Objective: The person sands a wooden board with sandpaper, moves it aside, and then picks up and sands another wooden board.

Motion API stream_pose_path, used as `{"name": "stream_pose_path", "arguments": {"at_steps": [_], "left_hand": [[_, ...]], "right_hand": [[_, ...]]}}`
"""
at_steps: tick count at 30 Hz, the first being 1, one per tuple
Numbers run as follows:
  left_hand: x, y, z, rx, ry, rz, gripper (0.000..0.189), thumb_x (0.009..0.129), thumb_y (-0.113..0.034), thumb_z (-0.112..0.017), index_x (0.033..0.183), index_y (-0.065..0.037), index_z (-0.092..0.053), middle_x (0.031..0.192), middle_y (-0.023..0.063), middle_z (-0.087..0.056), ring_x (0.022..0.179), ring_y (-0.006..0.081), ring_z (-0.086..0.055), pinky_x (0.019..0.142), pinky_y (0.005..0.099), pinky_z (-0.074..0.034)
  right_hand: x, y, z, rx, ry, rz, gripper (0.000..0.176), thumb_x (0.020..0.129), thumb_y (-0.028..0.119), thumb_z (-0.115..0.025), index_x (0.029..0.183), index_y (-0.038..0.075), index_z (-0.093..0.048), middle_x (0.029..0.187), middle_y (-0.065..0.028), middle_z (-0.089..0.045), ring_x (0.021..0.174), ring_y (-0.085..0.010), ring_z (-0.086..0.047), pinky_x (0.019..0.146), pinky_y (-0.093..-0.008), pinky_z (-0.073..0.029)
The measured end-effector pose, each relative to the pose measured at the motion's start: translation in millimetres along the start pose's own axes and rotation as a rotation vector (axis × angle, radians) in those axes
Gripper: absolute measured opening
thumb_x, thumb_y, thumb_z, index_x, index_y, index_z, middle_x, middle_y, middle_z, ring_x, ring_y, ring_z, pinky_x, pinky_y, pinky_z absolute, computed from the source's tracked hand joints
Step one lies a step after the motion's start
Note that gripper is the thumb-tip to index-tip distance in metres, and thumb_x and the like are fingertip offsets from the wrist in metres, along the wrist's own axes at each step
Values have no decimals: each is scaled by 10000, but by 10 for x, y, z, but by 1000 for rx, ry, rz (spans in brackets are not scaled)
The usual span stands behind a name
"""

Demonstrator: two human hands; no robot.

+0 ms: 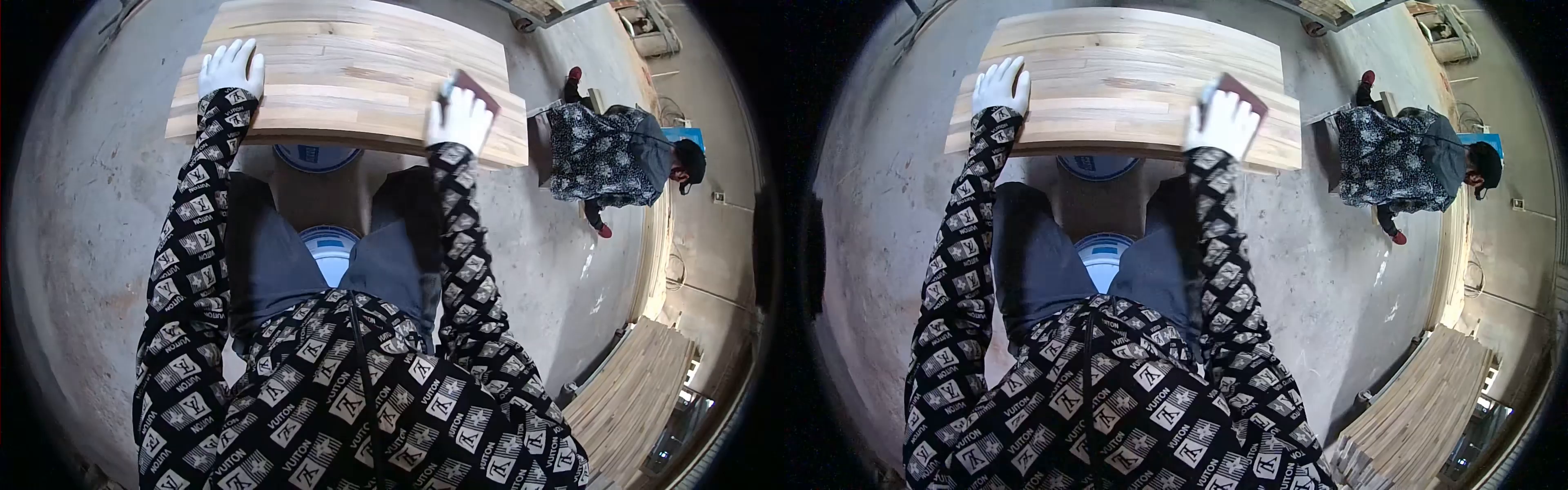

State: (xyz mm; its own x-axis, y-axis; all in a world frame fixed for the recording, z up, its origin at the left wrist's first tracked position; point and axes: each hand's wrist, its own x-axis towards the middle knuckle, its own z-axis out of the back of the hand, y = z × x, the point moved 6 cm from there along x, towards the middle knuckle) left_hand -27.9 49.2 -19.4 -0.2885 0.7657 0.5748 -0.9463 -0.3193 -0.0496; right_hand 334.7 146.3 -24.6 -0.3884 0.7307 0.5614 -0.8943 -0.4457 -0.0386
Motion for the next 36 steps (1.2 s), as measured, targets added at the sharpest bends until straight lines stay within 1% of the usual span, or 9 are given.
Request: {"name": "stream_pose_path", "arguments": {"at_steps": [6,11,15,18,21,24,25,29,36], "left_hand": [[2,0,-39,-16,42,2,397,964,-361,-529,1304,-169,-604,1343,94,-592,1286,283,-501,1124,450,-326],[-28,14,-60,-20,43,15,403,965,-365,-527,1313,-174,-598,1359,92,-581,1292,288,-495,1131,460,-318],[-17,6,-35,-13,15,24,398,961,-366,-530,1301,-174,-606,1331,89,-602,1277,279,-508,1123,455,-329],[-16,18,-33,-10,24,28,394,959,-366,-529,1292,-171,-612,1317,85,-611,1259,275,-522,1113,449,-342],[-11,-3,-23,27,-8,14,395,960,-368,-526,1287,-165,-614,1311,83,-614,1241,277,-534,1104,445,-352],[-12,21,-57,11,25,6,398,962,-374,-523,1293,-170,-611,1328,82,-604,1266,276,-518,1118,445,-338],[-14,28,-61,1,33,10,399,963,-375,-523,1296,-174,-610,1335,83,-600,1277,273,-510,1123,447,-332],[-20,13,-55,1,26,7,400,963,-374,-526,1302,-178,-607,1346,83,-593,1297,263,-496,1134,450,-317],[-28,-2,-7,-41,8,17,383,955,-359,-545,1280,-172,-620,1320,82,-609,1261,268,-526,1111,452,-347]], "right_hand": [[-98,1164,277,431,42,209,569,851,336,-687,1321,45,-550,1370,-212,-526,1307,-436,-434,1147,-561,-258],[136,103,258,234,81,196,458,825,315,-674,1179,43,-570,1074,-164,-550,1043,-370,-501,938,-506,-380],[61,-1353,-143,-91,58,1,462,902,367,-612,1232,46,-577,1215,-184,-580,1086,-381,-523,940,-511,-388],[101,-1521,-185,-226,89,-138,489,923,414,-562,1239,42,-580,1209,-197,-585,1075,-380,-539,927,-497,-400],[216,-695,-34,-167,-14,-28,442,894,409,-588,1140,42,-604,1044,-169,-584,974,-354,-538,856,-488,-410],[207,506,-31,190,112,-24,516,888,385,-606,1240,9,-573,1228,-240,-552,1235,-424,-462,1114,-569,-275],[91,899,21,209,-61,106,545,869,395,-622,1245,4,-571,1271,-253,-543,1265,-433,-452,1141,-577,-242],[-100,1643,314,472,27,246,565,844,360,-678,1293,37,-562,1346,-207,-547,1298,-430,-453,1149,-556,-267],[-48,33,183,206,187,100,513,890,317,-633,1313,43,-538,1343,-194,-526,1257,-414,-443,1104,-582,-277]]}}
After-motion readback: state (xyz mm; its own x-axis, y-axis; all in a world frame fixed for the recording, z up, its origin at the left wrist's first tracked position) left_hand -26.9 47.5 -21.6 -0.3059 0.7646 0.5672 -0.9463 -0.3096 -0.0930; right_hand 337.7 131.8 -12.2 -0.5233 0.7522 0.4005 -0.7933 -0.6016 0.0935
